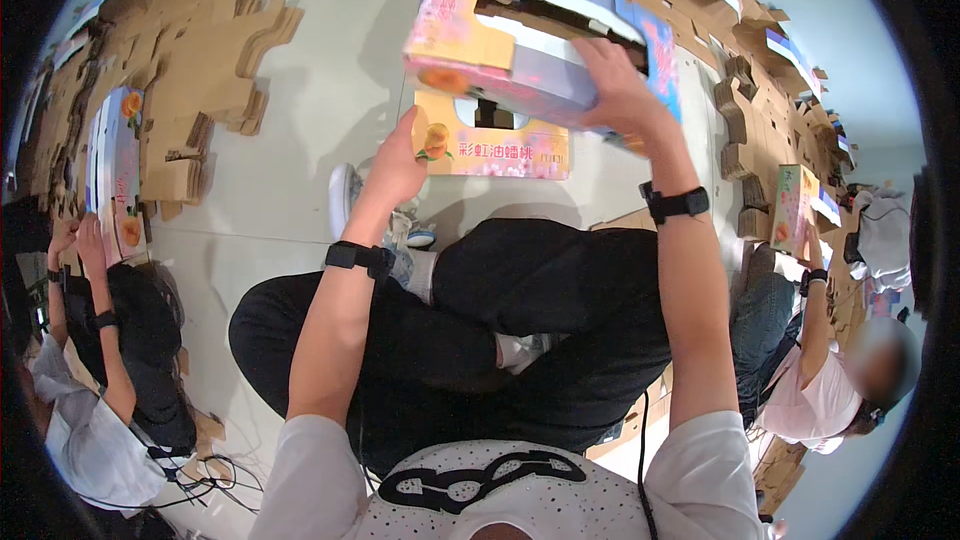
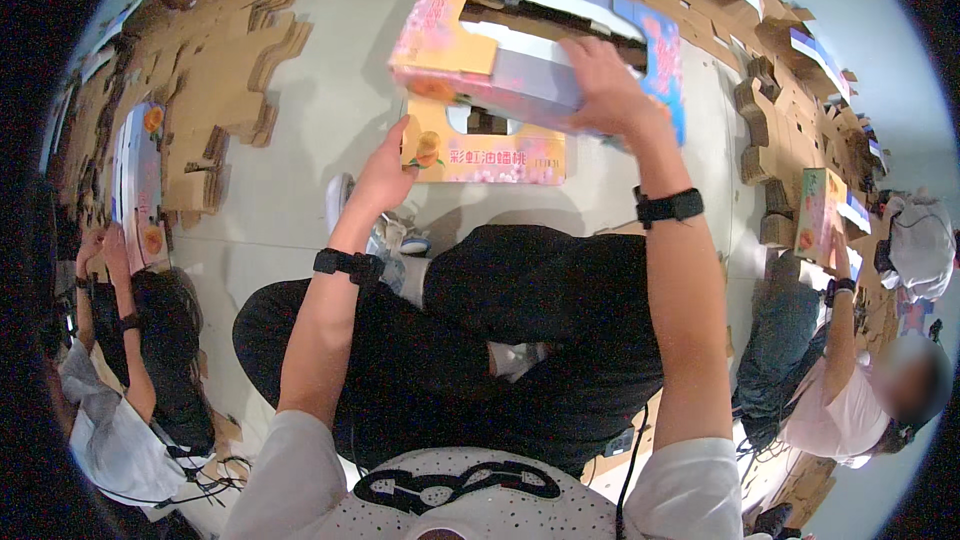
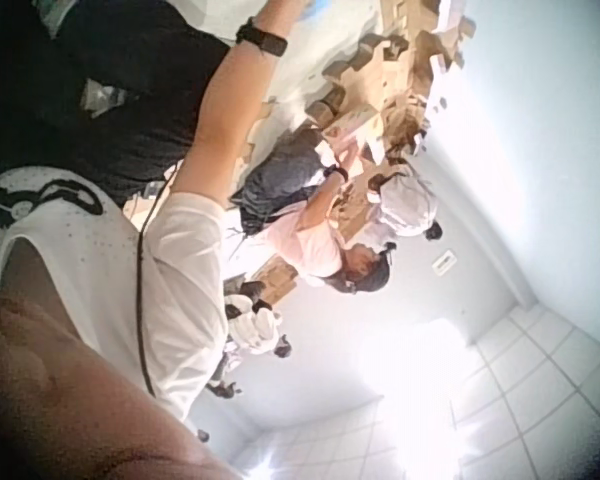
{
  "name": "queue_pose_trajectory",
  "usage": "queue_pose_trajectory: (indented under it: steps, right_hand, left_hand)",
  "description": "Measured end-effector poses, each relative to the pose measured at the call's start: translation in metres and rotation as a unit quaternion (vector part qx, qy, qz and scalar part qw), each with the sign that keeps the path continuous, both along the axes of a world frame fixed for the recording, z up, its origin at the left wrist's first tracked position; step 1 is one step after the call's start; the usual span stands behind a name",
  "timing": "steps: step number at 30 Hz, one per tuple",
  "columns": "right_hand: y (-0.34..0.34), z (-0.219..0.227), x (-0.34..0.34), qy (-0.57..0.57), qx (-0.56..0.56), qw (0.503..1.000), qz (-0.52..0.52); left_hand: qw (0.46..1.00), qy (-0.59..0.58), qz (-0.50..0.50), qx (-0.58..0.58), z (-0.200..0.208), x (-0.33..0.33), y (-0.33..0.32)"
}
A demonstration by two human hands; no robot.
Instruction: Assembling colorful cardboard fruit boxes while sitting on the floor with others.
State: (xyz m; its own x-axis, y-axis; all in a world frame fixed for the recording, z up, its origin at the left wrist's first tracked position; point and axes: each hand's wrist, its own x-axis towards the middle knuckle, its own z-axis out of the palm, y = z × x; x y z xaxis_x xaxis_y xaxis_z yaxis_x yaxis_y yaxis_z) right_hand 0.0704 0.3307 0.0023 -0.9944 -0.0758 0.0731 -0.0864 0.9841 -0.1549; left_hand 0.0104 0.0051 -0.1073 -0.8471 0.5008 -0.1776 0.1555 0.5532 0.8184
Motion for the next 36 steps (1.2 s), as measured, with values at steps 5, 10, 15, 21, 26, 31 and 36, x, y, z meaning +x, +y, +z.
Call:
queue_pose_trajectory:
  steps: [5, 10, 15, 21, 26, 31, 36]
  right_hand:
    - [0.032, 0.024, 0.021, 0.062, 0.134, 0.989, 0.018]
    - [0.037, 0.007, 0.020, 0.096, 0.111, 0.989, -0.024]
    - [-0.012, -0.013, 0.004, 0.081, -0.069, 0.994, 0.039]
    - [-0.094, -0.029, -0.004, 0.025, 0.038, 0.999, -0.002]
    - [-0.097, -0.024, -0.002, -0.024, 0.029, 0.999, -0.027]
    - [-0.074, 0.002, -0.001, 0.004, 0.016, 1.000, -0.023]
    - [-0.045, 0.009, 0.023, -0.075, 0.078, 0.994, 0.029]
  left_hand:
    - [0.998, -0.027, 0.059, 0.005, -0.019, -0.013, -0.001]
    - [0.971, -0.032, 0.187, 0.147, -0.033, -0.025, -0.004]
    - [0.986, -0.088, 0.113, 0.089, -0.021, -0.027, 0.002]
    - [0.990, -0.107, 0.046, 0.079, -0.013, -0.009, -0.001]
    - [0.987, -0.142, 0.050, 0.064, -0.002, -0.004, 0.007]
    - [0.988, -0.127, 0.046, 0.079, -0.025, -0.014, -0.010]
    - [0.949, -0.187, 0.192, 0.166, -0.015, -0.019, 0.000]
